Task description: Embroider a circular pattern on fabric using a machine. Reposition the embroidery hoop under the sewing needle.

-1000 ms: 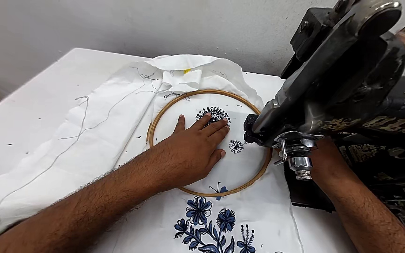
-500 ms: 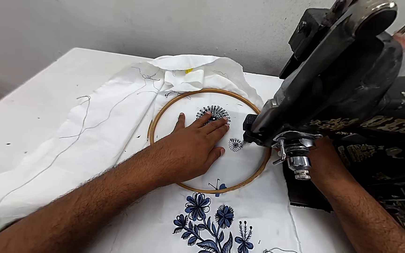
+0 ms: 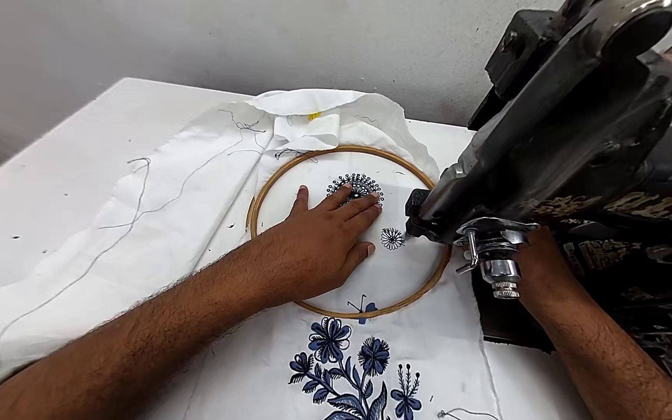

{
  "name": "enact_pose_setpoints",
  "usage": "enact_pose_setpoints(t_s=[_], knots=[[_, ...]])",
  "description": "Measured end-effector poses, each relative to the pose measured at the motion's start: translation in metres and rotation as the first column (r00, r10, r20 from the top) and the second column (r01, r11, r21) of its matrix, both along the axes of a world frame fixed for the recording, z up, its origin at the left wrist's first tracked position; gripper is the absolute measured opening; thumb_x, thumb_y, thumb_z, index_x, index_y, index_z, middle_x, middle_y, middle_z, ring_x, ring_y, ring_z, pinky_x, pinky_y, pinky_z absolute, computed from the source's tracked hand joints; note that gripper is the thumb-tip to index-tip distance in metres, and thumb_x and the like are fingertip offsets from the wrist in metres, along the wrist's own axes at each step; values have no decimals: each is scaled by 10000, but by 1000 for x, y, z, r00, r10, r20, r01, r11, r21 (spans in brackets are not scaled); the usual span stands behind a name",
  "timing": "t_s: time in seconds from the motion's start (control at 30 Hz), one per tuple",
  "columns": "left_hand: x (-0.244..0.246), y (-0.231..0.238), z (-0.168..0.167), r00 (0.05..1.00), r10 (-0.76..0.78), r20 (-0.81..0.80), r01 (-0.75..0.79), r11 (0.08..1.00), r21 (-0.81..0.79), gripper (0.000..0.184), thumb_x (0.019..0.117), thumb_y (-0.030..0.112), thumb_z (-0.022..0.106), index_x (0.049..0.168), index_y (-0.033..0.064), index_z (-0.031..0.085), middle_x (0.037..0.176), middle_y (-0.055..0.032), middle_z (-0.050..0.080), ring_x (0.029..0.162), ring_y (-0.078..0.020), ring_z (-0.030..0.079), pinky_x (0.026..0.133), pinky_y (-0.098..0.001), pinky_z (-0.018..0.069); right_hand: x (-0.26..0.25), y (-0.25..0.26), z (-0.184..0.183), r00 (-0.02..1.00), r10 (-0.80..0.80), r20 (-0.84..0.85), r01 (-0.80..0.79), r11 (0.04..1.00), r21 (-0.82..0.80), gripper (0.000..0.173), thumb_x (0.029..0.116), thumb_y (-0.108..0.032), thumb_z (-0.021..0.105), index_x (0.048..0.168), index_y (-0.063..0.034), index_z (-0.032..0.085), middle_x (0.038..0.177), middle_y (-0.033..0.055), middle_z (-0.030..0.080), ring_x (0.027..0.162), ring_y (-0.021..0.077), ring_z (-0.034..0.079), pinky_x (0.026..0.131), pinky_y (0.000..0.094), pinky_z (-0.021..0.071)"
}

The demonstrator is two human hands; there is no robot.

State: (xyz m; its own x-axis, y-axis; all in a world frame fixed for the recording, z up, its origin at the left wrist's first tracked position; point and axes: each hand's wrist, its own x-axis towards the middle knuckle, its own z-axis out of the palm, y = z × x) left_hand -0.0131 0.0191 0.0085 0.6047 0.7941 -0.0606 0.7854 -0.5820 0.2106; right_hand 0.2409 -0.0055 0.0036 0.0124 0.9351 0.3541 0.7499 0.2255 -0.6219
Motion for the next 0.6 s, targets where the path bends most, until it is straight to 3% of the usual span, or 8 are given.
enact_pose_setpoints(t_s=[0.1,0.17,0.23,0.4,0.43,0.5,0.57,0.6], knots=[[-2,3,-3,1000,0,23,-1,1000,27,582,1096,442,305,1592,154,403,1672,8,336,1555,-307,273,1123,-793,193,-1,-1,-1,1000,2,6,-2,1000,-2,182,877,-93,677,1029,0,639,870,59,613,789,21,584,732,209,467],[-2,2,-3,1000,0,23,-1,999,34,580,1096,438,305,1591,152,405,1672,8,336,1555,-307,272,1121,-796,188,-2,-1,2,1000,-7,30,7,1000,-17,167,888,-104,680,1028,-25,636,872,40,610,795,3,584,737,185,470],[0,-1,-2,1000,3,14,-3,999,32,576,1099,433,305,1588,147,410,1672,3,337,1556,-308,272,1123,-795,186,-5,0,7,998,-17,53,17,1000,-11,156,886,-81,696,1009,4,651,873,82,624,807,58,592,746,247,471],[0,-2,-1,1000,5,4,-5,1000,24,582,1099,445,298,1594,157,402,1672,7,336,1555,-310,274,1125,-791,197,-1,0,1,998,-17,59,18,1000,-9,188,885,-163,687,1018,-36,647,869,38,617,810,21,589,733,217,473],[-1,0,-2,1000,4,7,-4,1000,25,583,1097,445,298,1594,157,401,1673,5,334,1554,-312,274,1120,-793,201,1,0,-2,996,-7,93,6,1000,7,201,881,-171,686,1018,-29,651,875,56,630,817,53,606,740,246,488],[-3,2,-2,1000,4,12,-5,1000,21,583,1097,442,306,1593,150,401,1673,0,334,1555,-314,270,1117,-798,196,4,0,-6,982,30,185,-39,998,46,232,869,-144,692,1023,28,665,916,170,664,867,219,651,778,400,507],[-3,2,-1,1000,5,0,-5,1000,21,583,1095,436,307,1597,152,395,1674,2,332,1558,-313,263,1121,-796,191,4,0,-5,971,34,237,-47,998,50,234,861,-124,697,1026,39,668,935,198,670,886,262,660,793,433,510],[-2,1,-1,1000,4,-4,-4,1000,24,583,1094,430,308,1596,148,395,1672,-4,335,1556,-315,268,1119,-799,190,2,0,-2,972,24,234,-34,999,36,222,861,-109,706,1020,41,667,922,188,668,870,238,657,780,410,509]])
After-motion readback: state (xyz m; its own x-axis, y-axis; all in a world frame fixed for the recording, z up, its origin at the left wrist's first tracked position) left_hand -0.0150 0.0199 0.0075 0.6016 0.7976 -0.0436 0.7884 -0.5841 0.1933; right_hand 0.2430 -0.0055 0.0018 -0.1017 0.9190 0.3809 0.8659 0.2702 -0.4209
